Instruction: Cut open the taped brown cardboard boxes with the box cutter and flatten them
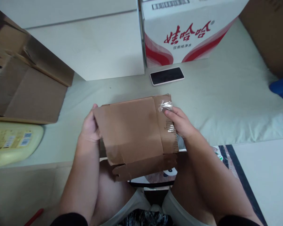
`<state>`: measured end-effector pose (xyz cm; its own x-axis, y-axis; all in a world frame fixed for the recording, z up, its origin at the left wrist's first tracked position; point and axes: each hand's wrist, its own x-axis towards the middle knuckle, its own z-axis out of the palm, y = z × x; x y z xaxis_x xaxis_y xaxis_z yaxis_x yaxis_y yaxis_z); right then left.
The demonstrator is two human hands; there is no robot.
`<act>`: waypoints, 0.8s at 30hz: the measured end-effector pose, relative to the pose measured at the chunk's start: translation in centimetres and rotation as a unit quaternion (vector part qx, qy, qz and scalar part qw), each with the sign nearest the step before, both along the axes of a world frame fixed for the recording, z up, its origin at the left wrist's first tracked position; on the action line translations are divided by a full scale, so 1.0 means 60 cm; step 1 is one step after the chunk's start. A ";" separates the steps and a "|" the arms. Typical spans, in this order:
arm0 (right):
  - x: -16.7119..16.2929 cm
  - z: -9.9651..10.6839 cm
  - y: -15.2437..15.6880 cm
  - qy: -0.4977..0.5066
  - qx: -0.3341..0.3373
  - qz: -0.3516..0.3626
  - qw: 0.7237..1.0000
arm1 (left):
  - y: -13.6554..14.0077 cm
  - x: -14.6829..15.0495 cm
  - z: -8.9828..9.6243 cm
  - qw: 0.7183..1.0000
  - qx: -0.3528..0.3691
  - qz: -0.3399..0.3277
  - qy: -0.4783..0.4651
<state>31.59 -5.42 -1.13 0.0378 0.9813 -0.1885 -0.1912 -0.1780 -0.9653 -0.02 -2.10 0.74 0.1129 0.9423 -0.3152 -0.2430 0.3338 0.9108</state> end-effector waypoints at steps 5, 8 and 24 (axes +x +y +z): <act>-0.013 0.002 0.006 -0.010 0.029 -0.070 0.997 | -0.012 0.011 0.001 0.998 -0.045 -0.032 -0.026; -0.016 0.003 0.011 0.024 0.043 -0.105 0.993 | -0.013 0.012 -0.002 0.998 -0.051 -0.032 -0.002; -0.019 0.007 -0.002 0.076 -0.012 0.075 0.994 | 0.039 -0.004 -0.031 0.959 0.076 0.224 -0.155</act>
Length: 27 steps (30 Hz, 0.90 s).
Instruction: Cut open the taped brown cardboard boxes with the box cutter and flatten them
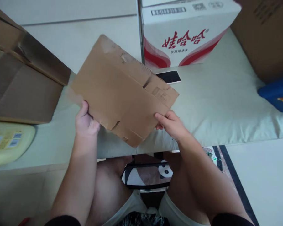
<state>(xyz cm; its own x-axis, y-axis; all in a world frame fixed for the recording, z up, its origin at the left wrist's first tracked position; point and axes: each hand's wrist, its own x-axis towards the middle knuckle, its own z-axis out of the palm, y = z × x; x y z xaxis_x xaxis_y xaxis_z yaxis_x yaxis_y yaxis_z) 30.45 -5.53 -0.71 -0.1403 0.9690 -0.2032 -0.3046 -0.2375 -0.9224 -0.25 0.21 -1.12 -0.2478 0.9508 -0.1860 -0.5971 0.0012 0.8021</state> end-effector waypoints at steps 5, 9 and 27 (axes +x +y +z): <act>-0.008 0.019 -0.013 0.023 -0.001 -0.090 0.996 | -0.003 0.027 0.024 0.999 0.012 0.024 -0.034; 0.002 0.043 -0.028 0.035 0.017 -0.172 0.984 | -0.009 0.040 0.049 0.990 -0.097 0.016 -0.099; 0.327 0.109 -0.103 -0.376 0.017 -0.526 0.763 | -0.026 0.046 0.071 0.984 -0.123 -0.043 -0.119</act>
<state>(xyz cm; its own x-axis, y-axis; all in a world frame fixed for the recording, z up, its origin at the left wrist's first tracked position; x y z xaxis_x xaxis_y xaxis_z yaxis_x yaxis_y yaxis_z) 50.08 -11.71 5.83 0.8621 0.4722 0.1840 0.3075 -0.1986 -0.9306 2.50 -1.37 3.15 -0.0893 0.8857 -0.4555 -0.7570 0.2369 0.6089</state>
